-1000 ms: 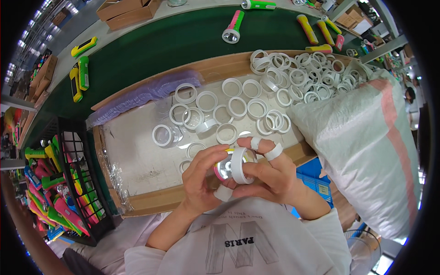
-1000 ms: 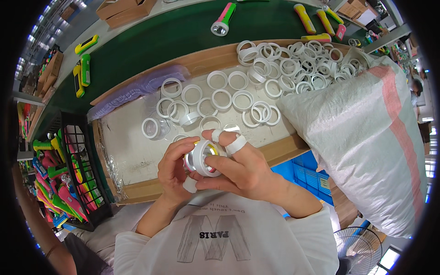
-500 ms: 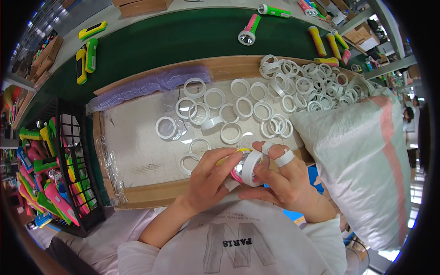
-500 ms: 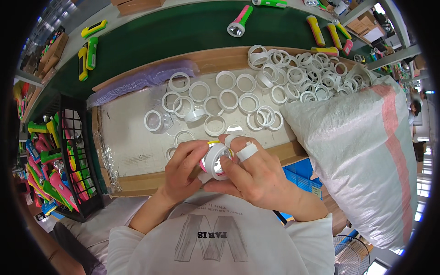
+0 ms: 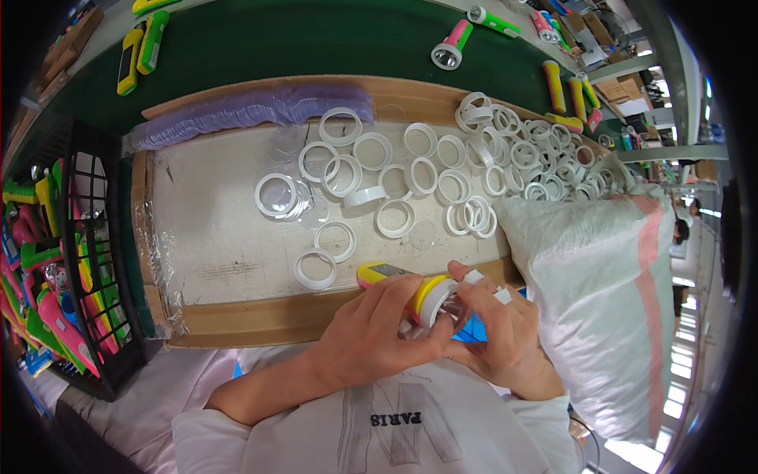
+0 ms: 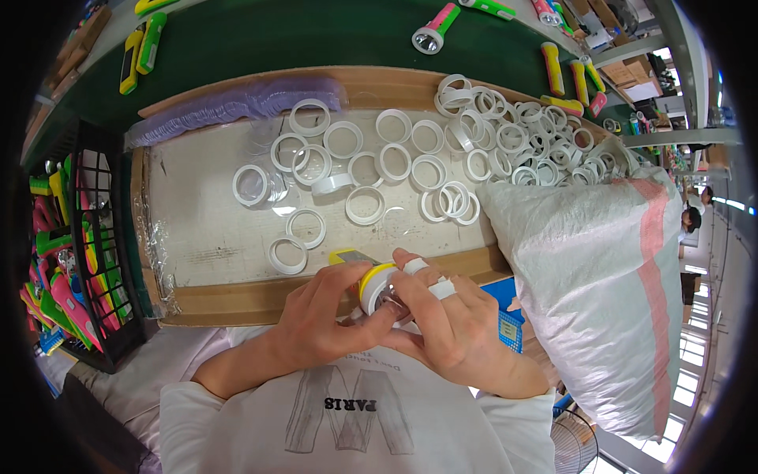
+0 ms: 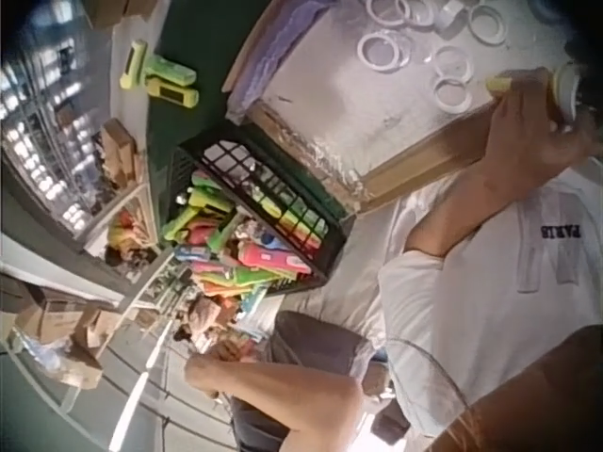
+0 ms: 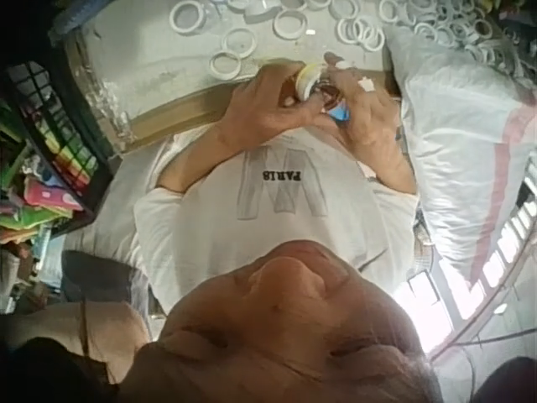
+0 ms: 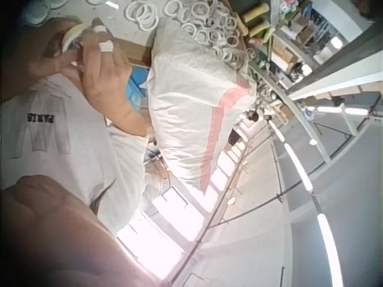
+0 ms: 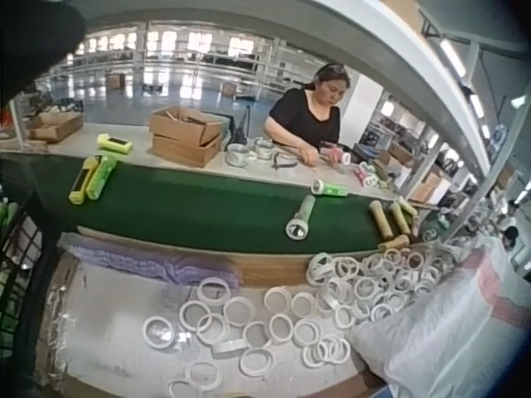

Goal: Assembling small plastic flashlights by inserting internal components and securing the lens cap ring.

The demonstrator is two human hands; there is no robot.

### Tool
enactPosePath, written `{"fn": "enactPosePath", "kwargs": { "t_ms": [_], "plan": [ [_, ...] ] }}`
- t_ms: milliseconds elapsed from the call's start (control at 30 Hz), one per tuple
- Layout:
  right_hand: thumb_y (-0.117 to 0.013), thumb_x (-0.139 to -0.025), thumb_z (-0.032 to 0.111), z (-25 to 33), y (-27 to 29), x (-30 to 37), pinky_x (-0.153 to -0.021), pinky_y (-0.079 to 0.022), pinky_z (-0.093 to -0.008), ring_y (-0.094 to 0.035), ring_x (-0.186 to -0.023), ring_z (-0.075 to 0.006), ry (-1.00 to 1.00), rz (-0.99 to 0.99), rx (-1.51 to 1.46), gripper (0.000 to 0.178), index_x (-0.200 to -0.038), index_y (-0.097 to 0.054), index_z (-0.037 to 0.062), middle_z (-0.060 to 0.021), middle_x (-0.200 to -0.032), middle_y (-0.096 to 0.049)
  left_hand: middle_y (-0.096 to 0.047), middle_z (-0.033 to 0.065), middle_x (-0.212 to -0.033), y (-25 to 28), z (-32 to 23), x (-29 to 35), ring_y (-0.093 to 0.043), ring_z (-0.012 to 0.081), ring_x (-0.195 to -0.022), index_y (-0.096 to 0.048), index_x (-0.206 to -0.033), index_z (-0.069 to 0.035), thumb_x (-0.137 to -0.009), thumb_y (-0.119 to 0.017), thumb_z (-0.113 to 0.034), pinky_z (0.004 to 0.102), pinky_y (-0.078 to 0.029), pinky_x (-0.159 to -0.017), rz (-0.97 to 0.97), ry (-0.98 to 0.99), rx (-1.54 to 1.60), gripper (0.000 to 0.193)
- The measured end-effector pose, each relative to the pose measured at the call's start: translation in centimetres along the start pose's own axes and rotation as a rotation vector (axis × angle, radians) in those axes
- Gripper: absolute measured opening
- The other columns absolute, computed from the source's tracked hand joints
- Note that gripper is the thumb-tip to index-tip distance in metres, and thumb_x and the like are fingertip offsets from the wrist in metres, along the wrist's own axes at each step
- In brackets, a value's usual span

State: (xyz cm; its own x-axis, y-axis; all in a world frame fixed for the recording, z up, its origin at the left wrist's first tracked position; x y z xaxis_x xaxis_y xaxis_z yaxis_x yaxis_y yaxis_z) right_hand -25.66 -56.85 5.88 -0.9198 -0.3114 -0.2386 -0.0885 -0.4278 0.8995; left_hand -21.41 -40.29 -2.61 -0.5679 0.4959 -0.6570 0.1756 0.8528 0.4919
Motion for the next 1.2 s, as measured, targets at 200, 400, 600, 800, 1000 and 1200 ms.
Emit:
{"fn": "enactPosePath", "kwargs": {
  "t_ms": [200, 400, 600, 800, 1000, 1200],
  "plan": [
    [-0.080, -0.072, 0.019, 0.5, 2.5, -1.1, -0.066, -0.056, -0.0312, -0.067, -0.084, -0.0283, -0.021, 0.357, 0.145, 0.063, -0.123, -0.055, -0.0067, -0.0220, -0.099, -0.066, -0.057, 0.0146, -0.095, -0.4, -1.0, -0.7, -0.063, 0.0252, -0.081, -0.066, -0.083, -0.018, -0.070, -0.072, -0.012, 0.0300, -0.057, -0.064, 0.009, 0.106, -0.071, 0.016],
    [-0.076, -0.075, 0.017, 1.0, 2.5, -1.6, -0.064, -0.055, -0.0294, -0.065, -0.079, -0.0269, 0.039, 0.436, 0.220, 0.055, -0.121, -0.056, -0.0057, -0.0208, -0.105, -0.061, -0.057, 0.0156, -0.091, -0.3, -1.1, -1.1, -0.062, 0.0270, -0.080, -0.066, -0.082, -0.018, -0.070, -0.071, -0.013, 0.0311, -0.057, -0.064, 0.007, 0.151, -0.057, 0.014],
    [-0.072, -0.070, 0.008, -0.1, 2.3, -1.8, -0.059, -0.052, -0.0283, -0.060, -0.083, -0.0275, 0.076, 0.470, 0.196, 0.054, -0.120, -0.057, -0.0043, -0.0170, -0.106, -0.052, -0.059, 0.0159, -0.090, 0.0, -0.7, -1.0, -0.062, 0.0260, -0.079, -0.064, -0.084, -0.020, -0.069, -0.068, -0.016, 0.0293, -0.055, -0.063, 0.049, 0.058, -0.081, 0.016],
    [-0.073, -0.067, 0.008, -0.4, 2.1, -1.5, -0.058, -0.051, -0.0293, -0.059, -0.085, -0.0283, 0.178, 0.405, 0.099, 0.055, -0.119, -0.058, -0.0010, -0.0158, -0.105, -0.053, -0.060, 0.0163, -0.097, -0.2, -0.8, -1.4, -0.063, 0.0257, -0.077, -0.066, -0.080, -0.020, -0.064, -0.073, -0.014, 0.0301, -0.056, -0.063, 0.076, 0.111, -0.046, 0.019],
    [-0.074, -0.068, 0.010, 0.2, 1.4, -0.4, -0.069, -0.053, -0.0331, -0.060, -0.094, -0.0296, -0.080, 0.311, 0.141, 0.052, -0.118, -0.060, 0.0003, -0.0159, -0.103, -0.058, -0.060, 0.0163, -0.098, -0.5, -0.8, -1.3, -0.063, 0.0268, -0.079, -0.067, -0.079, -0.020, -0.061, -0.073, -0.015, 0.0309, -0.057, -0.064, 0.077, 0.074, -0.075, 0.019],
    [-0.068, -0.068, 0.005, -1.3, 2.4, -1.3, -0.078, -0.054, -0.0382, -0.059, -0.099, -0.0349, 0.177, 0.419, -0.010, 0.056, -0.123, -0.059, 0.0004, -0.0143, -0.101, -0.057, -0.058, 0.0179, -0.097, -0.3, -0.9, -1.4, -0.060, 0.0274, -0.082, -0.065, -0.087, -0.018, -0.072, -0.068, -0.017, 0.0323, -0.055, -0.069, 0.133, 0.066, -0.022, 0.016]
  ]
}}
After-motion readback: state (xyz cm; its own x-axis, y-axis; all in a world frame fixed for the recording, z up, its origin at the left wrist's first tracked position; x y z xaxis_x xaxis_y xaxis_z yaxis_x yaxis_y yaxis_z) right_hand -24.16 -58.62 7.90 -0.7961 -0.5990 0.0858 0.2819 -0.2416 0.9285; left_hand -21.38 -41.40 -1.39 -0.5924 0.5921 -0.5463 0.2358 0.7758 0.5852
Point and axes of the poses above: each hand's wrist, its own x-axis away from the middle knuckle, its own y-axis out of the back of the hand, z = x × y, the point moved 1 cm from there along -x, towards the middle knuckle
